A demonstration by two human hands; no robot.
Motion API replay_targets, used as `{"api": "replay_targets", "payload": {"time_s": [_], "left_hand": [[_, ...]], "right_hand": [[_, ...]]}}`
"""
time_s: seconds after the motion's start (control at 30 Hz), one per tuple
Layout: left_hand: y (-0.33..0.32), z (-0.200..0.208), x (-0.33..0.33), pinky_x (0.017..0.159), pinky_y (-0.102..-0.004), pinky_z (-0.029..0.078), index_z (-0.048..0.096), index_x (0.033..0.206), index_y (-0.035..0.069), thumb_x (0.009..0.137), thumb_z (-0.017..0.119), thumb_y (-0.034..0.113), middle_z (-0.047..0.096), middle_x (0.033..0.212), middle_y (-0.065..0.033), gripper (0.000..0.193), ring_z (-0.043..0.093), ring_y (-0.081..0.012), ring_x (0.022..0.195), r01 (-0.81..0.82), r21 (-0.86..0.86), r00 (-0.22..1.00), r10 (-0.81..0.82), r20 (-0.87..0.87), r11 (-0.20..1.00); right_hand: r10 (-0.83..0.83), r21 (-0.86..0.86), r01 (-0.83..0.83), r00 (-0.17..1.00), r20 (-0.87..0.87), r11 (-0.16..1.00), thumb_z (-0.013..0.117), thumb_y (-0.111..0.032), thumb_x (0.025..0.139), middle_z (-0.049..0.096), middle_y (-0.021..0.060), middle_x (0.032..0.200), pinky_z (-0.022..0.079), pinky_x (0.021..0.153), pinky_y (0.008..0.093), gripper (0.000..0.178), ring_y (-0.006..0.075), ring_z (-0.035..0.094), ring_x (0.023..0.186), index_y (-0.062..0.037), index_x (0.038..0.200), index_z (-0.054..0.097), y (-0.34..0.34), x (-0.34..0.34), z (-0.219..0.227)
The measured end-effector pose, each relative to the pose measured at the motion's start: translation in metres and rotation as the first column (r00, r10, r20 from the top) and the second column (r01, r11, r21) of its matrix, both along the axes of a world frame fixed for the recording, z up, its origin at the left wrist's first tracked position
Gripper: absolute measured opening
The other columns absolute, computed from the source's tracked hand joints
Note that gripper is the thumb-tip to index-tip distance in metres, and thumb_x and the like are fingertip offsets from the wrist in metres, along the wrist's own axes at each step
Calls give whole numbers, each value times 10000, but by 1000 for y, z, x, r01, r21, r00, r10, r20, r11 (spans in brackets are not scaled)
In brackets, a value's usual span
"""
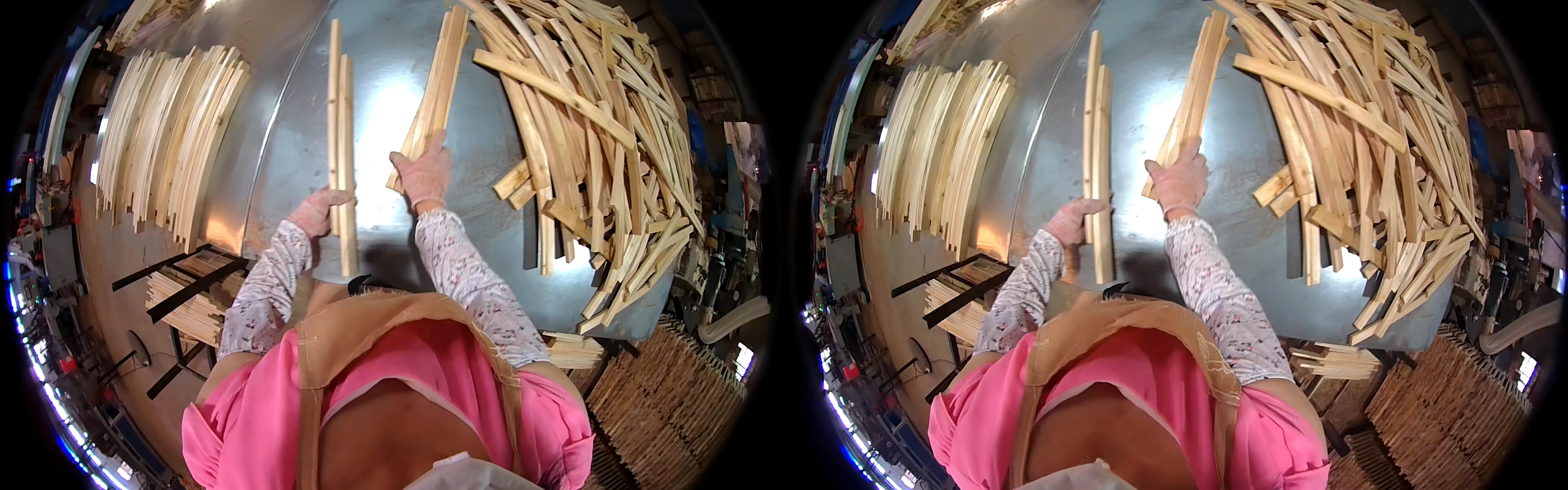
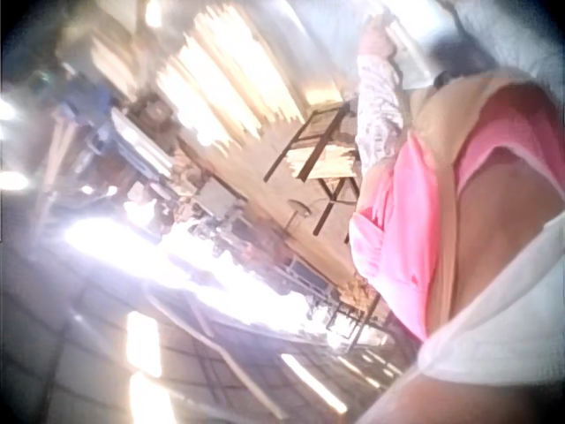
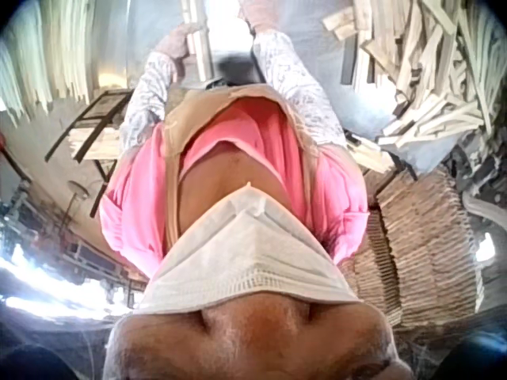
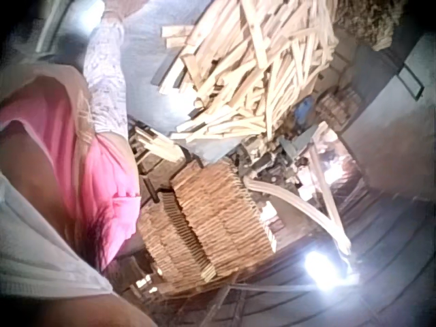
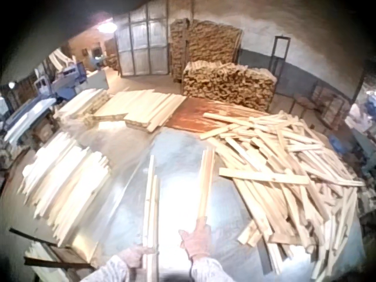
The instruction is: The person sorts thin wooden strips on a metal table, picking them up from a disorganized pile and arranging them into neat stacks. The person repeatedly gathers strips, aligns them, and places them into a growing organized pile on the left side of the table.
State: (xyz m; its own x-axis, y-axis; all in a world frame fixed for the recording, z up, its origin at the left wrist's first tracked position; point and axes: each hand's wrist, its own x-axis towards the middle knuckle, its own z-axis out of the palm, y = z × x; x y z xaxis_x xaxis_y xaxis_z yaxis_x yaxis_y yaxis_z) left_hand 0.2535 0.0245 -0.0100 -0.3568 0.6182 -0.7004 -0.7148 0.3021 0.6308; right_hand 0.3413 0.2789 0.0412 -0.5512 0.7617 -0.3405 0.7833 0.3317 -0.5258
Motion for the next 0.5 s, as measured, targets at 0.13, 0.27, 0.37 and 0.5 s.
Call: {"api": "replay_targets", "payload": {"time_s": [0.13,0.27,0.37,0.5], "left_hand": [[-31,-8,9,878,-411,622,674,1251,-12,944,755,217,727,1096,-143,392,723,-270,990,-261,164,936,207,286,951],[-69,18,-16,786,-424,620,567,1322,-40,927,780,147,678,992,-143,486,698,-260,850,-304,220,946,267,181,927],[-121,-11,-48,738,-410,629,430,1547,44,939,740,84,644,966,-122,684,695,-253,814,-330,265,943,307,125,906],[-162,41,-87,768,-378,631,247,1718,138,938,765,32,681,1169,-168,942,723,-254,930,-263,-25,950,254,-180,965]], "right_hand": [[-7,12,6,996,90,1000,836,-344,830,552,337,1392,538,1063,520,1167,488,620,1263,-54,1714,132,3,-26,-7],[-103,-267,29,958,-268,963,804,-224,857,643,260,1257,595,989,457,1024,382,711,1088,-30,1685,233,-16,-27,-32],[-420,-845,-147,816,-397,514,719,-103,919,703,162,1157,643,817,387,730,247,735,977,11,1570,410,-96,-27,10],[-230,-872,-244,902,-364,424,669,-13,892,669,146,1213,628,922,442,810,280,707,1052,-64,1629,339,-229,-49,-12]]}}
